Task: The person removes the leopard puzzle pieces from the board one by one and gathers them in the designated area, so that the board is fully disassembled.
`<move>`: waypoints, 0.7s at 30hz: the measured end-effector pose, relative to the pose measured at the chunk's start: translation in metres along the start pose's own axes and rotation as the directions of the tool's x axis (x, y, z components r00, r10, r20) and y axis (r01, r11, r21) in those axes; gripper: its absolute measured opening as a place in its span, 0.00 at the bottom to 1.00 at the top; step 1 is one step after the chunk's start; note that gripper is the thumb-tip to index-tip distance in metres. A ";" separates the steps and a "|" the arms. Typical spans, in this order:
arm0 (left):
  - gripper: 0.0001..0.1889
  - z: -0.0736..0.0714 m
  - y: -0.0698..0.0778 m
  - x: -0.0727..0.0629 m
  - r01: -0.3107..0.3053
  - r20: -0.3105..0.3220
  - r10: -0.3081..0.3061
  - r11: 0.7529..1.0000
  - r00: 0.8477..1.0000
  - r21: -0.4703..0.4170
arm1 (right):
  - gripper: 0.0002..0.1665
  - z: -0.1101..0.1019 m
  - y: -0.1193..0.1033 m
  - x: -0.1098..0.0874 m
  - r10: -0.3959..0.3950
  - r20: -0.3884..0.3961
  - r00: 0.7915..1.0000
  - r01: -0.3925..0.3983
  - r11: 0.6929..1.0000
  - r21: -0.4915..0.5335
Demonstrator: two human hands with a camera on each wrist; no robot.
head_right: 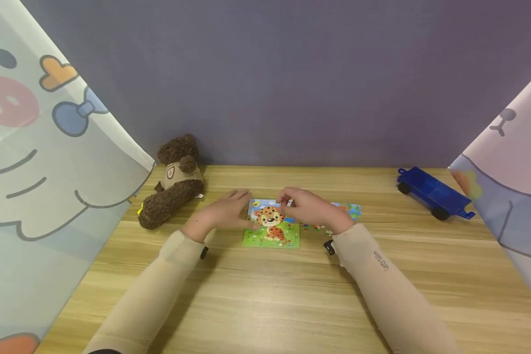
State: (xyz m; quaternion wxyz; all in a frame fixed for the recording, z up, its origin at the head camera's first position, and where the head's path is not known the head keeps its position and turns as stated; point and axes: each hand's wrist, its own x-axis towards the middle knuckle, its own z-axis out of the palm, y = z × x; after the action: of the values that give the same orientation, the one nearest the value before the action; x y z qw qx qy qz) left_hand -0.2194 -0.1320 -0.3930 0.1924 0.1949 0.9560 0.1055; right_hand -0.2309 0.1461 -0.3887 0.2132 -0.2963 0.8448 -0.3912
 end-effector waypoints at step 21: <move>0.75 0.008 -0.015 -0.003 -0.025 0.110 0.024 1.000 0.994 0.004 | 0.32 0.053 -0.009 0.043 0.000 0.086 0.996 0.002 1.000 -0.014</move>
State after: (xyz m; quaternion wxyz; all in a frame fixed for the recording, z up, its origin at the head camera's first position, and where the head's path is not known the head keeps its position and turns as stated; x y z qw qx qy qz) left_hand -0.2183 -0.1460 -0.4036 0.2429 0.2128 0.9417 0.0943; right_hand -0.2279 0.0844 -0.4190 0.2471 -0.3148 0.8375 -0.3721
